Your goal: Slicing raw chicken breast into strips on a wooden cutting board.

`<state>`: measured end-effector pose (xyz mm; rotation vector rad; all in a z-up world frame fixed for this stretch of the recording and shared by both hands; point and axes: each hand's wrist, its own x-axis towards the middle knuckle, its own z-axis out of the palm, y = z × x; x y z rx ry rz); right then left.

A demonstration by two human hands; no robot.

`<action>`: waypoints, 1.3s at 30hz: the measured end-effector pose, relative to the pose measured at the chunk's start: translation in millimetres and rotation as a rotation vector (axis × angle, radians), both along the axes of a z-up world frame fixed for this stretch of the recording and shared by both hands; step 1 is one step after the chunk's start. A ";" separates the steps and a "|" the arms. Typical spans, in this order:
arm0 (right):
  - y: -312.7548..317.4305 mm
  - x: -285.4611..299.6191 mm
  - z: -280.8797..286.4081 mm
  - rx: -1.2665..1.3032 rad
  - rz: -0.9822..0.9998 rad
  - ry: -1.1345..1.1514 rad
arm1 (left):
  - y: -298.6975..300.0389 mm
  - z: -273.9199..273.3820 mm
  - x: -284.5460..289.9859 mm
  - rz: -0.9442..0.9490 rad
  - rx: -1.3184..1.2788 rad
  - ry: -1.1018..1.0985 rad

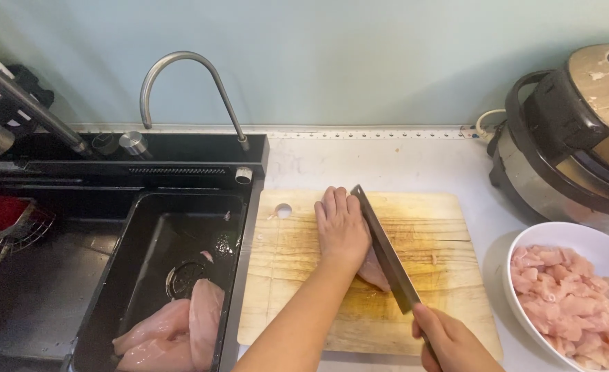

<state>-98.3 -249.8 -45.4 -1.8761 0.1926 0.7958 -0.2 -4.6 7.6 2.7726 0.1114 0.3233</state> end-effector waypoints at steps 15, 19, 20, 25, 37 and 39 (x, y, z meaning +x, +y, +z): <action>-20.1 -40.4 -94.1 -0.011 -0.182 -0.440 | 0.3 -9.9 -1.9 0.047 -0.076 -0.050; 12.7 -6.5 -24.0 -0.071 -0.082 -0.307 | -0.7 -1.6 -5.6 0.039 -0.144 0.029; 38.4 5.0 24.9 0.008 -0.094 -0.136 | -0.3 -11.9 -3.8 0.037 -0.119 -0.010; 49.8 18.7 85.2 0.063 -0.125 0.024 | 3.5 -6.0 -8.8 0.040 -0.101 -0.005; 21.5 -8.9 76.6 0.126 -0.301 0.086 | 21.5 1.1 -16.1 0.101 -0.340 -0.116; 28.4 -13.3 65.5 0.106 -0.196 0.052 | 28.3 -1.9 -15.5 0.148 -0.314 -0.188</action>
